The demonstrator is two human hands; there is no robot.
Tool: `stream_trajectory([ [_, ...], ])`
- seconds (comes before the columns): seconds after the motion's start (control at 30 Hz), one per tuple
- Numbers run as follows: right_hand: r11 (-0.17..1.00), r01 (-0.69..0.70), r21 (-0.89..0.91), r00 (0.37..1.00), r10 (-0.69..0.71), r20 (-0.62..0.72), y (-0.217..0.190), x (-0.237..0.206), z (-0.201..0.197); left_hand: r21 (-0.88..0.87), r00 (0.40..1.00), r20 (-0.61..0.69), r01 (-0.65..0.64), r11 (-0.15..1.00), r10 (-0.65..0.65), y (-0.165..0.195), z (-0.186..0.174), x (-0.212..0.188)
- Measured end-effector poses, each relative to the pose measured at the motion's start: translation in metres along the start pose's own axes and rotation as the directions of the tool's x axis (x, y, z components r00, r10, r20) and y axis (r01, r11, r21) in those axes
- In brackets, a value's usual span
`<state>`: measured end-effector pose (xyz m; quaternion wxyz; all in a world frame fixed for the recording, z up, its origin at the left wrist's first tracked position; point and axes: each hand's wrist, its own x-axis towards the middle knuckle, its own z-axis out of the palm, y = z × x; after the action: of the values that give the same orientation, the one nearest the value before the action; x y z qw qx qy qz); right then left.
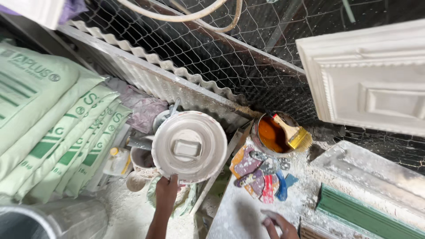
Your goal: The person brushes a liquid coating onto decorative wooden moldings with a paintbrush, working along the profiles. They then mix plaster powder with water in a plastic bowl, fill a pink cup with water from a tap, and pour the water into a bowl.
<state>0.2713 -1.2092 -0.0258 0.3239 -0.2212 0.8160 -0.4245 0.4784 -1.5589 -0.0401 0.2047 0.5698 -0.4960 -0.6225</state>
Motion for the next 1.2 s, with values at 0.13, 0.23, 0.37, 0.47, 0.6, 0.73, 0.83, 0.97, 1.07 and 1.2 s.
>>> stream_trajectory([
  [0.13,0.837,0.473,-0.274,0.881,-0.459,0.117,-0.108,-0.031,-0.007,0.178,0.985,0.158,-0.091,0.98,0.062,0.017,-0.04,-0.086],
  [0.23,0.72,0.603,-0.342,0.797,-0.551,0.246,-0.167,-0.042,0.003,0.281,0.967,0.251,-0.127,0.951,0.055,0.001,-0.031,-0.141],
  [0.37,0.594,0.423,-0.684,0.871,-0.059,0.488,-0.182,-0.046,0.033,0.111,0.948,0.317,-0.046,0.993,0.009,-0.064,0.004,-0.204],
  [0.47,0.467,0.306,-0.83,0.848,0.263,0.461,-0.153,-0.06,0.042,0.07,0.959,0.28,0.03,0.997,-0.048,-0.126,0.025,-0.238],
  [0.6,0.485,0.281,-0.828,0.879,0.215,0.424,-0.118,-0.076,0.039,0.121,0.916,0.38,0.089,0.989,-0.129,-0.173,0.023,-0.252],
  [0.73,0.701,0.182,-0.69,0.892,0.178,0.416,-0.107,-0.076,0.013,0.191,0.873,0.487,-0.082,0.978,-0.022,-0.139,-0.004,-0.243],
  [0.83,0.877,0.131,-0.463,0.917,0.069,0.392,-0.104,-0.079,-0.016,0.497,0.819,0.247,-0.566,0.658,0.517,-0.07,-0.018,-0.242],
  [0.97,0.99,0.109,0.094,0.928,-0.136,0.346,-0.096,-0.086,-0.035,0.146,0.546,0.483,-0.821,0.552,0.685,0.016,0.012,-0.251],
  [1.07,0.926,0.187,0.329,0.94,-0.266,0.214,-0.086,-0.09,-0.027,0.016,0.626,0.603,-0.63,0.777,0.495,0.048,0.042,-0.254],
  [1.2,0.913,-0.308,0.268,0.949,0.313,0.022,-0.064,-0.088,-0.001,0.003,0.738,0.566,-0.448,0.894,0.368,0.047,0.072,-0.248],
])
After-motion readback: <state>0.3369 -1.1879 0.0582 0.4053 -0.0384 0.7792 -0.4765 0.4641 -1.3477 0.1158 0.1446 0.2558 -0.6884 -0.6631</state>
